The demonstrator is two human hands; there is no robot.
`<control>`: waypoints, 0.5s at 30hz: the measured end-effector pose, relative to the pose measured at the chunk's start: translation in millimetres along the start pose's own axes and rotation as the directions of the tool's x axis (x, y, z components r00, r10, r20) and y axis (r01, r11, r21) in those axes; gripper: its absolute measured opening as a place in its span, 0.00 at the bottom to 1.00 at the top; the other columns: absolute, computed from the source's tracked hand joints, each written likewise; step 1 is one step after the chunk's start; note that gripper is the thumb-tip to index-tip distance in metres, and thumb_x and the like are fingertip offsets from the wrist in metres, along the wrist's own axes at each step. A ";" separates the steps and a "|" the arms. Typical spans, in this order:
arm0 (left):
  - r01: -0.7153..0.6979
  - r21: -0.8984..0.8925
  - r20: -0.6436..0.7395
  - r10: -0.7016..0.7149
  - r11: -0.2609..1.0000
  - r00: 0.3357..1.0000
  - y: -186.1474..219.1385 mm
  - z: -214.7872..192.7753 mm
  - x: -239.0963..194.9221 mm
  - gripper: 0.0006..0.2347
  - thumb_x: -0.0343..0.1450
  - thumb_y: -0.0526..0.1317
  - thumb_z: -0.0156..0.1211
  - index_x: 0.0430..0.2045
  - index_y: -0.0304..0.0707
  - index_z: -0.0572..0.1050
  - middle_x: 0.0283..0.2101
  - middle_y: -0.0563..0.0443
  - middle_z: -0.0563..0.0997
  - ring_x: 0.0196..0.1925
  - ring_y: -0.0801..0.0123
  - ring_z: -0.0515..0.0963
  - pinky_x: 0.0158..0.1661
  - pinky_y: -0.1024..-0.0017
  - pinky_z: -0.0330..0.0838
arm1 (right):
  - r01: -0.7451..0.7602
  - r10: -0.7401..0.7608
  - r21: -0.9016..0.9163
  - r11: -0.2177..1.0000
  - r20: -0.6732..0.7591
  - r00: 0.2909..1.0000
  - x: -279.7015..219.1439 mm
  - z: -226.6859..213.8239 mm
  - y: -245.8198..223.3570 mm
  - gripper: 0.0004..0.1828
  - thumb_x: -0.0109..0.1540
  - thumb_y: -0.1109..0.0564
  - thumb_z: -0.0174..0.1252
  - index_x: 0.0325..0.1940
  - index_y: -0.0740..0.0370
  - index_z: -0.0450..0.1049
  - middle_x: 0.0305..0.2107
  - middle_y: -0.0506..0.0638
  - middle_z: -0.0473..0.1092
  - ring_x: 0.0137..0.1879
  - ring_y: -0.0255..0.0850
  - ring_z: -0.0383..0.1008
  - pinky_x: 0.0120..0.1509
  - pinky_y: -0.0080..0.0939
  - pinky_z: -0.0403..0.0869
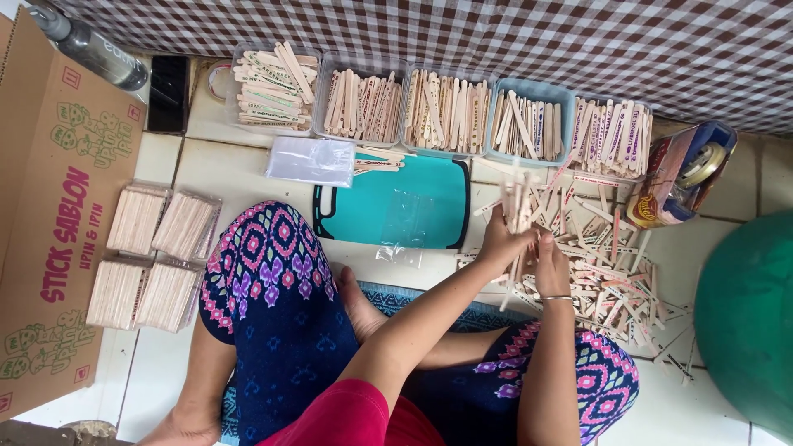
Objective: The person sits on the floor and sorts wooden sticks from a large green basin into smaller plastic containers. They then gather the sorted sticks, place them into clear plastic bags, and arrange the packaged sticks into a cardboard box.
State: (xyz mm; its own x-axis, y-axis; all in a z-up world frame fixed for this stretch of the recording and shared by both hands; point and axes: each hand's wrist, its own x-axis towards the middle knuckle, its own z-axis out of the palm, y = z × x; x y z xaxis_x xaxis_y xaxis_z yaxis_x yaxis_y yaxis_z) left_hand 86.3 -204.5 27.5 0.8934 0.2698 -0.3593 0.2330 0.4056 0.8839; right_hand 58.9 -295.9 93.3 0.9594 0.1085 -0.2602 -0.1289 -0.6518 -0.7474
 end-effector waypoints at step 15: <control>-0.131 -0.295 -0.088 0.109 0.947 0.990 61.6 -21.4 -8.2 0.16 0.59 0.33 0.75 0.37 0.33 0.74 0.27 0.45 0.79 0.30 0.66 0.81 0.39 0.64 0.81 | -0.204 0.177 -0.247 0.947 -0.126 0.976 23.5 -11.4 57.5 0.50 0.71 0.20 0.29 0.73 0.64 0.67 0.55 0.78 0.71 0.67 0.72 0.66 0.71 0.68 0.62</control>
State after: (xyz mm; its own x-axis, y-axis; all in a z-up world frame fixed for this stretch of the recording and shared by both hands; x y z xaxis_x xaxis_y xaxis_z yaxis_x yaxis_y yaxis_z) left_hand 85.1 -163.1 78.5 0.8762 0.3882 -0.2856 -0.0092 0.6060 0.7954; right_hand 76.9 -339.4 51.2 0.9453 -0.1041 -0.3091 -0.2557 -0.8249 -0.5041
